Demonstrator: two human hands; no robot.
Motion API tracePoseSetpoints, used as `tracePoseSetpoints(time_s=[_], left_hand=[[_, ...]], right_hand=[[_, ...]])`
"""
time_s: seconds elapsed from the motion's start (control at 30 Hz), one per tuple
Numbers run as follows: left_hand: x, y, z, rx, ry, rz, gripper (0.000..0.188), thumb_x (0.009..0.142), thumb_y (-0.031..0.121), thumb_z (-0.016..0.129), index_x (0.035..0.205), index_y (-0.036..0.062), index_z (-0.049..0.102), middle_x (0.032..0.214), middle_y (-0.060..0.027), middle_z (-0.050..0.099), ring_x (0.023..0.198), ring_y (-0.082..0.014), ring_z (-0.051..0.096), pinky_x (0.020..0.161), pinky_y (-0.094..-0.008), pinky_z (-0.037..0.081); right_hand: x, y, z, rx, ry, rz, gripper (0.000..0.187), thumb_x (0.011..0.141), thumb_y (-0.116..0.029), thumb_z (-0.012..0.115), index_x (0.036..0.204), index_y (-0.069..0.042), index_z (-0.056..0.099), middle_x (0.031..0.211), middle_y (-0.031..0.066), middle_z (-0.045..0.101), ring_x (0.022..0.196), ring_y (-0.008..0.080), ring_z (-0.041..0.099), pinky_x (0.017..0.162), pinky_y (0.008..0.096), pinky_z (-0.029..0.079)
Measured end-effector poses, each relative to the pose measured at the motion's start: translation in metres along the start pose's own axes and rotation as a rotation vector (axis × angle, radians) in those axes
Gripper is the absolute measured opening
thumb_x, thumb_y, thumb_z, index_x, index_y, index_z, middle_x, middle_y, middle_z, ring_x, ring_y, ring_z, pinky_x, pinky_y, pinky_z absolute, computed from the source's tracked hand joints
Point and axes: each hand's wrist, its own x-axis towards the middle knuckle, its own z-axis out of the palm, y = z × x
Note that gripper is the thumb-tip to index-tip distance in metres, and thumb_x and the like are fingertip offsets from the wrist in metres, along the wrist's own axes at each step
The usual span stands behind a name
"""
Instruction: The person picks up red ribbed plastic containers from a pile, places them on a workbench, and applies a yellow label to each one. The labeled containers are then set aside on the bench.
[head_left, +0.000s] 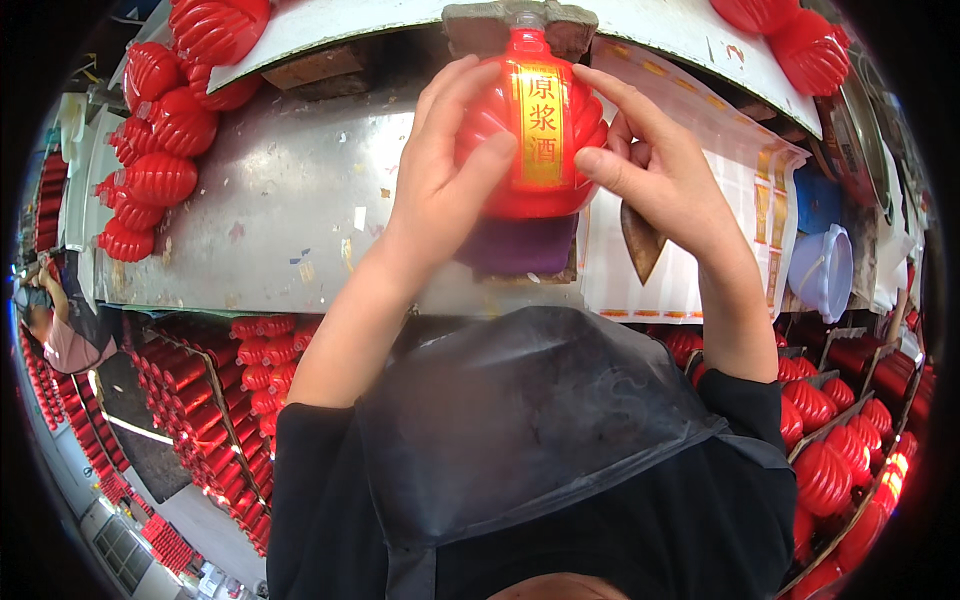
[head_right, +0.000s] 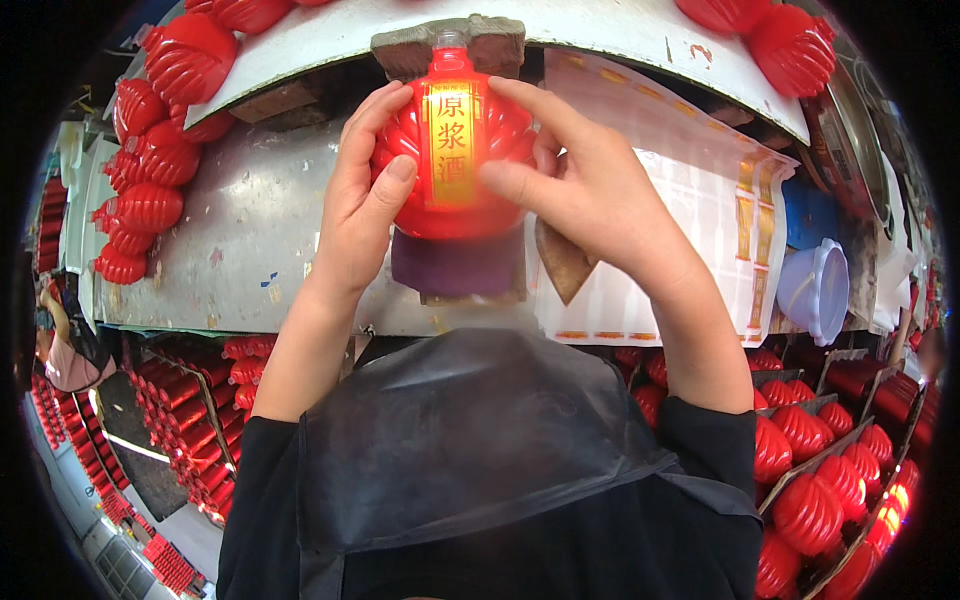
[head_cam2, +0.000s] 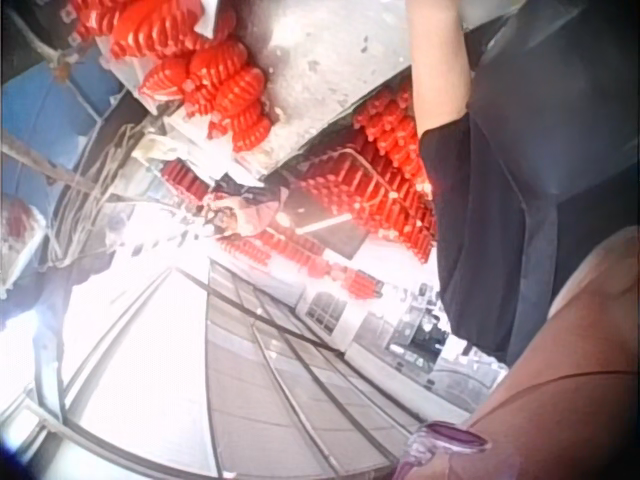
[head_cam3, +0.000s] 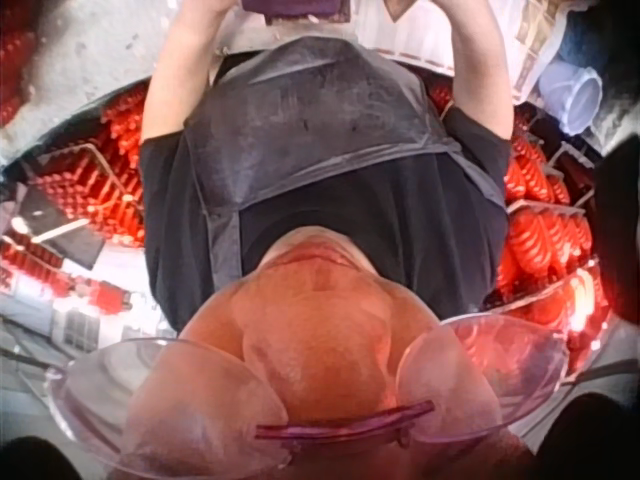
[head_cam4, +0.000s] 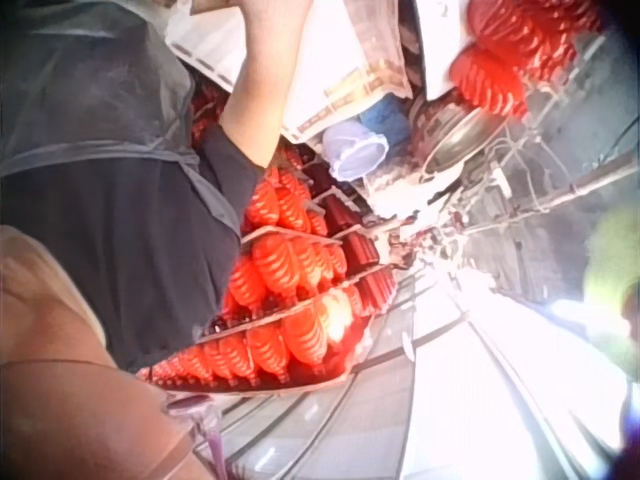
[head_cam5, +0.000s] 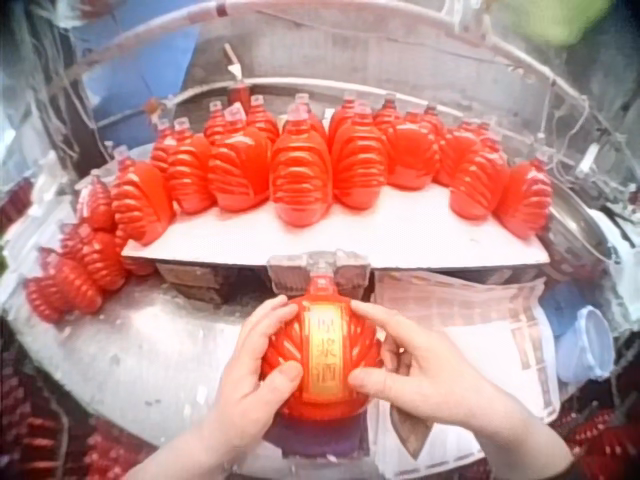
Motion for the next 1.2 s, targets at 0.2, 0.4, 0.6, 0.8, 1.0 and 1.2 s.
tracePoseSetpoints(time_s=[0.2,0.4,0.6,0.8,1.0,1.2], left_hand=[[0.0,0.005,0.011,-0.088,0.079,-0.075,0.063,0.086,0.024,0.076,0.141,0.0025,0.054,0.152,-0.0194,0.043,0.142,-0.0319,0.044,0.117,-0.0404,0.037],[0.0,0.006,0.012,-0.053,0.099,-0.09,0.064,0.083,0.023,0.079,0.139,0.0023,0.054,0.149,-0.0185,0.046,0.138,-0.0305,0.048,0.116,-0.0398,0.039],[0.0,0.006,0.013,-0.054,0.107,-0.091,0.064,0.082,0.022,0.08,0.138,0.0023,0.055,0.147,-0.0184,0.047,0.137,-0.0305,0.049,0.115,-0.0396,0.04],[0.002,0.006,0.011,-0.251,0.104,-0.193,0.065,0.083,0.023,0.081,0.138,0.0023,0.054,0.145,-0.0166,0.049,0.135,-0.0278,0.051,0.114,-0.0386,0.041],[0.001,0.01,0.013,-0.164,0.071,-0.202,0.073,0.081,0.024,0.083,0.142,0.002,0.049,0.147,-0.0156,0.047,0.134,-0.0272,0.051,0.113,-0.0382,0.042],[0.001,0.009,0.016,-0.159,0.094,-0.208,0.073,0.08,0.024,0.084,0.141,0.0021,0.049,0.145,-0.0152,0.048,0.132,-0.027,0.052,0.112,-0.0383,0.044]], right_hand=[[-0.002,0.006,0.02,-0.105,0.17,-0.076,0.079,0.08,-0.033,0.084,0.151,-0.017,0.054,0.074,-0.0055,0.037,0.069,0.0073,0.04,0.063,0.0231,0.036],[-0.001,0.003,0.017,-0.133,0.154,-0.059,0.079,0.078,-0.035,0.083,0.15,-0.015,0.055,0.081,0.0012,0.049,0.074,0.0129,0.049,0.068,0.0275,0.042],[-0.001,0.008,0.019,-0.106,0.162,-0.089,0.081,0.08,-0.034,0.084,0.153,-0.018,0.053,0.075,-0.0044,0.039,0.071,0.0088,0.041,0.064,0.024,0.036],[0.008,0.013,0.003,0.125,0.037,-0.037,0.057,0.102,-0.033,0.065,0.153,-0.012,0.051,0.08,-0.0049,0.05,0.075,0.0052,0.046,0.067,0.0215,0.039],[0.01,0.009,0.008,-0.011,0.067,-0.037,0.064,0.093,-0.031,0.076,0.151,-0.017,0.054,0.07,-0.0063,0.043,0.065,0.0046,0.042,0.059,0.023,0.037],[0.01,0.006,0.013,-0.099,0.129,-0.061,0.068,0.088,-0.032,0.081,0.15,-0.02,0.056,0.067,-0.0072,0.036,0.062,0.005,0.039,0.057,0.0237,0.035]])
